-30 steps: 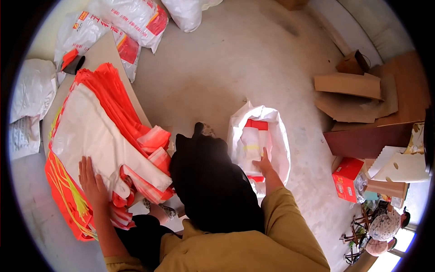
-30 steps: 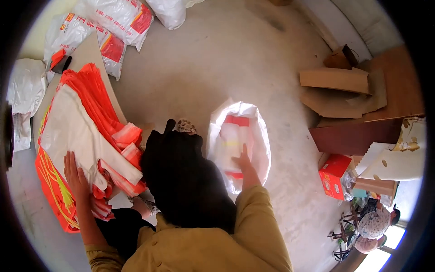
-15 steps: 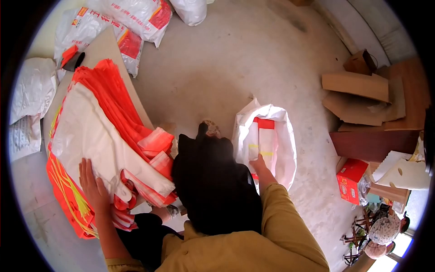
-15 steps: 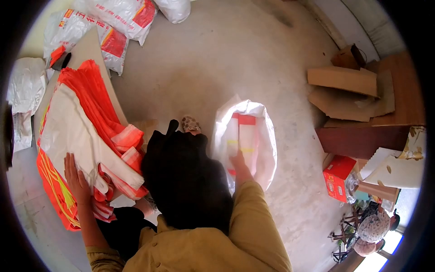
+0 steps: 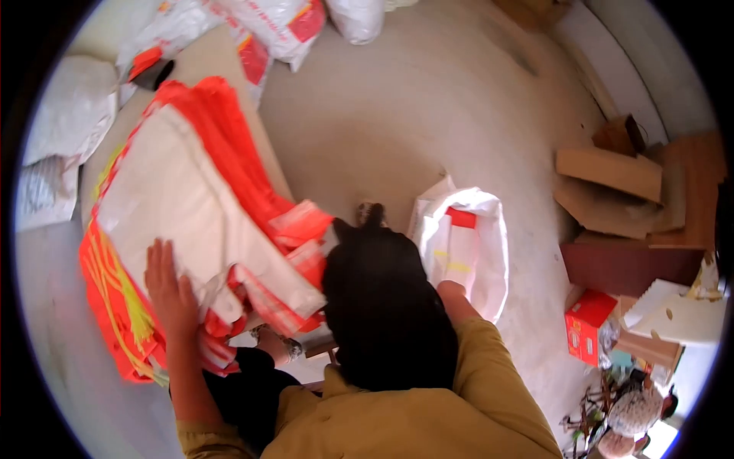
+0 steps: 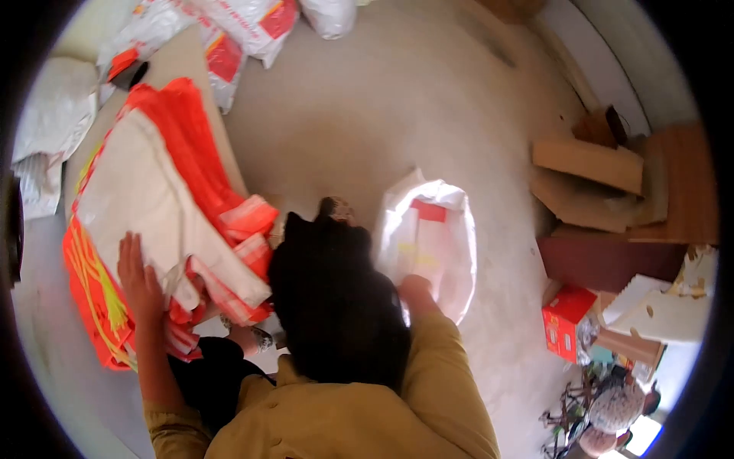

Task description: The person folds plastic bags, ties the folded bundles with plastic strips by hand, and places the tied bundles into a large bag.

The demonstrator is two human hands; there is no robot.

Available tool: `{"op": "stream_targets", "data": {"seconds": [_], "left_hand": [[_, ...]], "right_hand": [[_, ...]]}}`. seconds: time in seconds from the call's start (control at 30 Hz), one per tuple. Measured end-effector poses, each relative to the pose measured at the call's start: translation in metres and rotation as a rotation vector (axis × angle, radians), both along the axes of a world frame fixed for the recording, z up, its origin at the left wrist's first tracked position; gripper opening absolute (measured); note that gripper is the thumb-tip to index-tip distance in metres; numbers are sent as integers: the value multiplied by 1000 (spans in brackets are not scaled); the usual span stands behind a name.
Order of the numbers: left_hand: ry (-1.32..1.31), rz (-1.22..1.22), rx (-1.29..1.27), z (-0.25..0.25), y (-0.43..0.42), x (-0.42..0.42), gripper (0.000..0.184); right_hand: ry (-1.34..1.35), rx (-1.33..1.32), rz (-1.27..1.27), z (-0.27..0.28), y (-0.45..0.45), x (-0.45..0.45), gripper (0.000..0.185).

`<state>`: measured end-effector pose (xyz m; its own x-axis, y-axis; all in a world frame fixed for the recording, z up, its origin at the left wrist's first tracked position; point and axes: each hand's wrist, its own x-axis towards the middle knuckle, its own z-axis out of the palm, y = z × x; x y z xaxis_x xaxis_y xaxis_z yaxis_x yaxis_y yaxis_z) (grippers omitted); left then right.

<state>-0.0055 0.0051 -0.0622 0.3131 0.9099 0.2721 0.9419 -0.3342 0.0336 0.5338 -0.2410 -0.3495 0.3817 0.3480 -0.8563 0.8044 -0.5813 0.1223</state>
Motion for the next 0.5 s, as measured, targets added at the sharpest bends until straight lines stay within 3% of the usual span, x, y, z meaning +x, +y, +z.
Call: {"op": "stream_targets", "data": {"seconds": [0.13, 0.27, 0.33, 0.4, 0.5], "left_hand": [[-28, 68, -78, 10, -3, 8, 62], [-132, 90, -99, 12, -4, 6, 60], [-210, 46, -123, 21, -6, 4, 58], [-318, 4, -138, 27, -7, 2, 47], [-435, -57, -160, 39, -10, -1, 36]], "right_hand": [[71, 325, 43, -41, -1, 35, 38], [-7, 924, -41, -28, 45, 69, 25], [47, 1016, -312, 66, 96, 50, 25], [260, 1203, -487, 90, 131, 68, 28], [408, 1323, -439, 202, 193, 24, 32]]}}
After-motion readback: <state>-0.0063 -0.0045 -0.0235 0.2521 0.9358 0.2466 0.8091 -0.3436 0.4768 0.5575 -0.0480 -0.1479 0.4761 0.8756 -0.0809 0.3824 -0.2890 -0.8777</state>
